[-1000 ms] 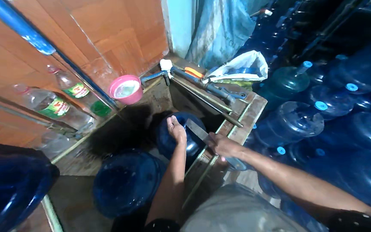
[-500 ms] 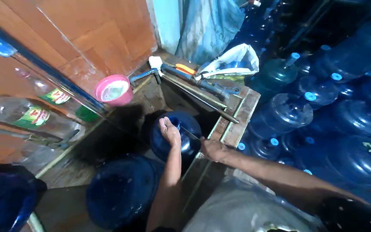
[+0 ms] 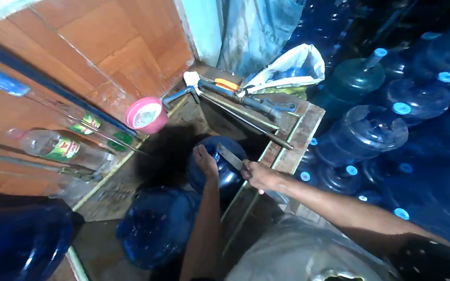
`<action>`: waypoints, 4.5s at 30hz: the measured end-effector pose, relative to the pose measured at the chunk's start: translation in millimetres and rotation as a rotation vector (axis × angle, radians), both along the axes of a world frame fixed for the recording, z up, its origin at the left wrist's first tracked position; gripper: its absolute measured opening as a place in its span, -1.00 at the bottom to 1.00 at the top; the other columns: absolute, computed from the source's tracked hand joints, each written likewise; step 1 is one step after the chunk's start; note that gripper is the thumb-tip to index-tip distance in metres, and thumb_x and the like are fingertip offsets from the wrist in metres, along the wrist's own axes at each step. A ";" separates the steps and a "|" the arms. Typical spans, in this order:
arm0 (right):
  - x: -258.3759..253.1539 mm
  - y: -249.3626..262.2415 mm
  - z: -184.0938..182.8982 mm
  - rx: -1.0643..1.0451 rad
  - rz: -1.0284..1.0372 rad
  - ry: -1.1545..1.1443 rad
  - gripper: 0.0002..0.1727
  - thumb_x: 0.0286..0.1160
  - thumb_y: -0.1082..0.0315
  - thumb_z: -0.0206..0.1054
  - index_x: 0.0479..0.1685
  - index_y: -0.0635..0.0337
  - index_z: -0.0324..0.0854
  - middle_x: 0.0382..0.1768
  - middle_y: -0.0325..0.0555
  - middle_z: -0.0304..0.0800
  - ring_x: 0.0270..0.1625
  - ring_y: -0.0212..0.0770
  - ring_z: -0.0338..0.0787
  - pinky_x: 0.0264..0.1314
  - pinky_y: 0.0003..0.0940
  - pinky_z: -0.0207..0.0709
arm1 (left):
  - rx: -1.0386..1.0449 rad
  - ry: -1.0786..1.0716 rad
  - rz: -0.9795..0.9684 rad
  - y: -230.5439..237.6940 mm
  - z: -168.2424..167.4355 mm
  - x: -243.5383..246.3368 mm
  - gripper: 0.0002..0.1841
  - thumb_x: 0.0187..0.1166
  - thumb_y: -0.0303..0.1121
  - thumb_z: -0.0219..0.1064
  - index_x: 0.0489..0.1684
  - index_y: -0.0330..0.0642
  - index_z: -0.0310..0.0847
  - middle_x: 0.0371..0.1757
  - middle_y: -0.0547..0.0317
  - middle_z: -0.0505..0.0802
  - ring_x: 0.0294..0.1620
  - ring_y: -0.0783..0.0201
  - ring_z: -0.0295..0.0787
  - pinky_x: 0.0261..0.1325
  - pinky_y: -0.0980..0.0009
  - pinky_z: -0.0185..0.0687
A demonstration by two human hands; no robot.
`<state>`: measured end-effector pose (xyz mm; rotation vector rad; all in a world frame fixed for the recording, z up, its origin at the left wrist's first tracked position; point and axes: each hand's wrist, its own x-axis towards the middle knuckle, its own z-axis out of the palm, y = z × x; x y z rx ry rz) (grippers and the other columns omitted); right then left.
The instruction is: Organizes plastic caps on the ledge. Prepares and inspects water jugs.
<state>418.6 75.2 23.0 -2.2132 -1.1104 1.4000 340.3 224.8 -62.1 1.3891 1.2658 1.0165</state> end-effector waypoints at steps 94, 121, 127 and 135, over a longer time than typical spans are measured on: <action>57.1 -7.5 -47.5 0.043 0.168 0.359 -0.55 0.90 0.25 -0.07 0.59 0.30 0.29 -0.02 0.27 0.70 -0.20 0.08 0.80 -0.08 -0.02 0.67 | 0.039 0.037 0.114 -8.7 -5.7 -5.3 -0.56 0.91 -0.34 -0.21 0.44 -0.53 0.37 0.37 -0.18 0.62 0.34 0.30 0.58 0.49 0.38 0.44; 46.9 12.0 -64.3 0.012 0.258 0.213 -0.50 0.80 0.37 0.07 0.65 0.36 0.23 0.34 0.40 0.65 0.40 0.33 0.70 0.40 0.24 0.53 | 0.006 0.015 0.115 -3.3 -3.7 -3.8 -0.58 0.92 -0.31 -0.20 0.39 -0.47 0.41 0.25 -0.09 0.67 0.23 0.34 0.63 0.39 0.38 0.52; 57.5 3.6 -49.0 0.034 0.254 0.250 -0.54 0.84 0.34 0.01 0.63 0.30 0.27 0.23 0.37 0.69 0.19 0.27 0.79 0.22 0.16 0.63 | -0.004 0.022 0.104 -4.1 -2.1 -3.2 -0.55 0.92 -0.32 -0.23 0.49 -0.49 0.35 0.41 -0.16 0.61 0.36 0.29 0.58 0.48 0.36 0.46; 70.6 40.9 -65.0 0.075 0.322 0.109 -0.47 0.73 0.46 0.09 0.67 0.36 0.23 0.42 0.44 0.59 0.49 0.39 0.61 0.47 0.32 0.44 | -0.121 0.256 -0.047 0.4 25.0 -16.3 -0.50 0.93 -0.31 -0.19 0.61 -0.54 0.28 0.68 -0.29 0.43 0.68 0.14 0.36 0.72 0.27 0.18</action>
